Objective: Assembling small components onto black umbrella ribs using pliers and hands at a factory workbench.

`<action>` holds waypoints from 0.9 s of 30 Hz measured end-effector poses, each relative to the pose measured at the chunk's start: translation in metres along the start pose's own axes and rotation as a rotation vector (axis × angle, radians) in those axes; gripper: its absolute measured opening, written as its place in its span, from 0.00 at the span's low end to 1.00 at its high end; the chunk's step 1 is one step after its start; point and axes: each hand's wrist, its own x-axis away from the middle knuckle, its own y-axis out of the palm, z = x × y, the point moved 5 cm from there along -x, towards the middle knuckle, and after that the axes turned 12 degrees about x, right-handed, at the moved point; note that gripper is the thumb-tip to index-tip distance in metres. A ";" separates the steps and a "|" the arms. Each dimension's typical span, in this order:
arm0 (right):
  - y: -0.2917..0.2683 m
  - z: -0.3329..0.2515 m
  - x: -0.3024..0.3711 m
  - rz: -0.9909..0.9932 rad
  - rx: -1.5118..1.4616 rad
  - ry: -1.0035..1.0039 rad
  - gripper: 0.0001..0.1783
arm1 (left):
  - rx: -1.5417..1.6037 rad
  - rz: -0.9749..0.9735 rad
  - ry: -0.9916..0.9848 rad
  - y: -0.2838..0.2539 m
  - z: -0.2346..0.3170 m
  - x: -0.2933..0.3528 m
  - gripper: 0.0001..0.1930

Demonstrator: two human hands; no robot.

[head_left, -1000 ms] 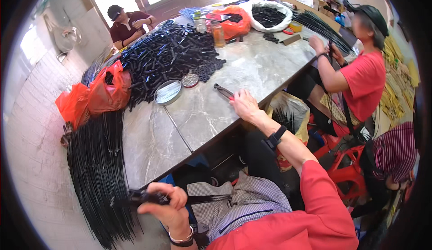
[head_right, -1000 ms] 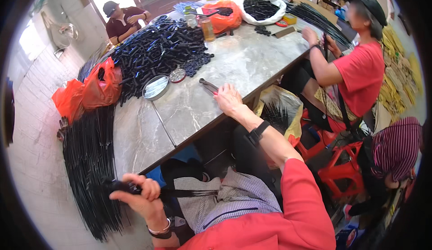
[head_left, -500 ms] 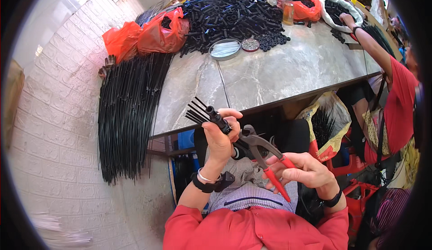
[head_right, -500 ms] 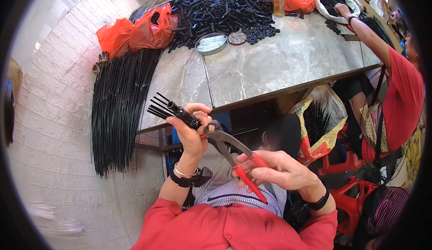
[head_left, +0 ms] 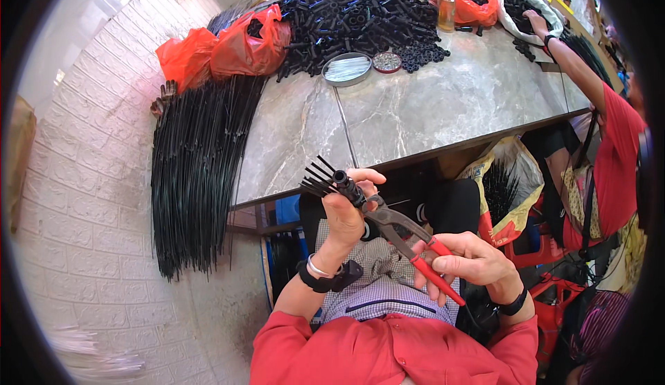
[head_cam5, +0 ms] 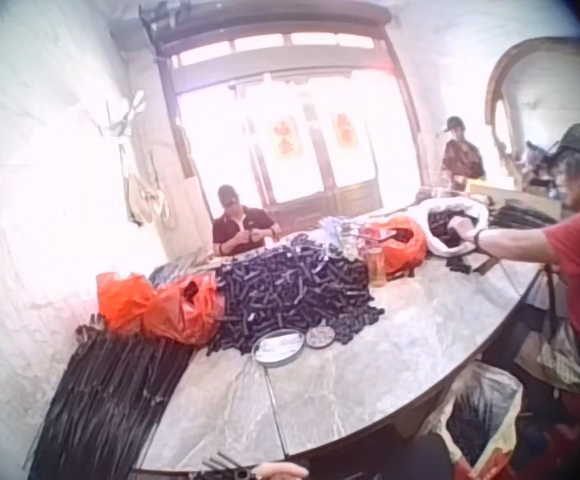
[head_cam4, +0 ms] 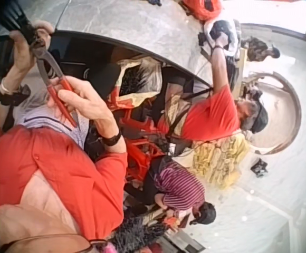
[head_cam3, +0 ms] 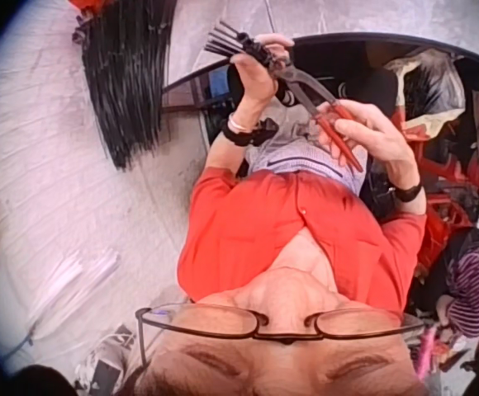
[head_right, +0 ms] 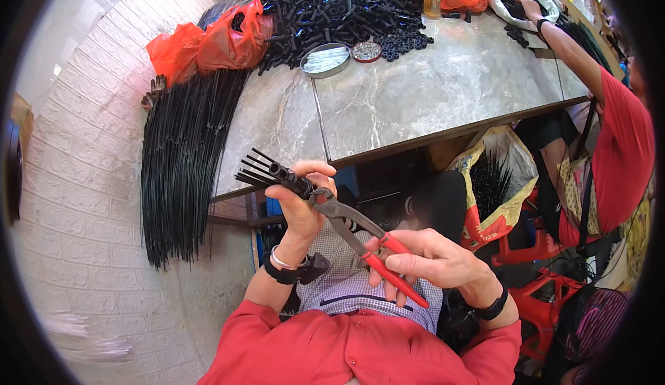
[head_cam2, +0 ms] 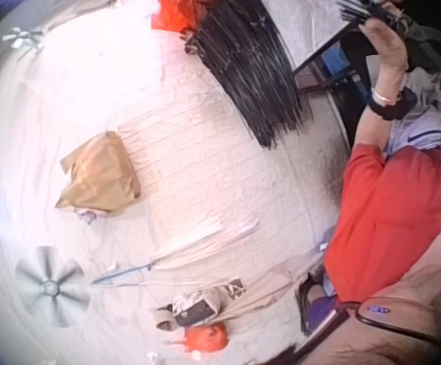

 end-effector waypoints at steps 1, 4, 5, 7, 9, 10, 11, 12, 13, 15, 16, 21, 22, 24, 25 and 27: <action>0.000 0.000 -0.001 0.005 0.004 0.035 0.23 | 0.002 0.002 -0.002 0.000 0.000 -0.001 0.51; 0.001 -0.001 -0.005 0.013 0.013 0.039 0.23 | -0.046 -0.003 0.035 -0.003 0.003 -0.003 0.51; 0.001 0.000 -0.006 0.011 0.013 0.043 0.23 | -0.009 -0.016 0.029 -0.006 0.002 -0.003 0.50; 0.001 0.001 -0.008 -0.003 0.056 0.027 0.22 | 0.030 -0.024 0.023 -0.010 0.000 -0.003 0.48; 0.003 0.002 -0.011 -0.003 0.039 0.015 0.22 | 0.026 -0.001 0.036 -0.013 -0.002 -0.003 0.48; 0.004 0.002 -0.013 0.002 0.020 -0.001 0.22 | 0.029 0.000 0.035 -0.012 -0.002 -0.004 0.48; 0.006 0.004 -0.016 0.003 0.021 0.001 0.22 | 0.006 0.027 0.046 -0.010 -0.001 -0.005 0.49; 0.008 0.005 -0.018 0.025 -0.002 -0.031 0.22 | -0.017 0.054 0.058 -0.010 0.000 -0.006 0.50; 0.008 0.005 -0.021 0.046 -0.024 -0.062 0.22 | -0.016 0.057 0.058 -0.010 0.000 -0.006 0.50; 0.007 0.004 -0.023 0.028 -0.023 -0.061 0.22 | 0.013 0.076 0.064 -0.011 0.001 -0.007 0.50; 0.008 0.004 -0.024 0.010 -0.023 -0.063 0.22 | 0.013 0.079 0.063 -0.013 0.001 -0.007 0.50; 0.009 0.001 -0.025 0.029 -0.013 -0.045 0.21 | 0.081 0.064 0.060 -0.017 0.000 -0.008 0.49; 0.008 0.000 -0.025 0.031 -0.005 -0.053 0.21 | 0.081 0.065 0.059 -0.017 0.000 -0.008 0.49; 0.008 -0.001 -0.026 0.028 -0.003 -0.053 0.21 | 0.041 0.060 0.055 -0.017 -0.001 -0.008 0.49; 0.008 -0.002 -0.026 0.025 0.000 -0.054 0.21 | 0.041 0.061 0.054 -0.017 -0.001 -0.008 0.49; 0.004 -0.006 -0.024 0.007 0.033 -0.036 0.21 | 0.016 0.047 0.054 -0.017 -0.001 -0.007 0.50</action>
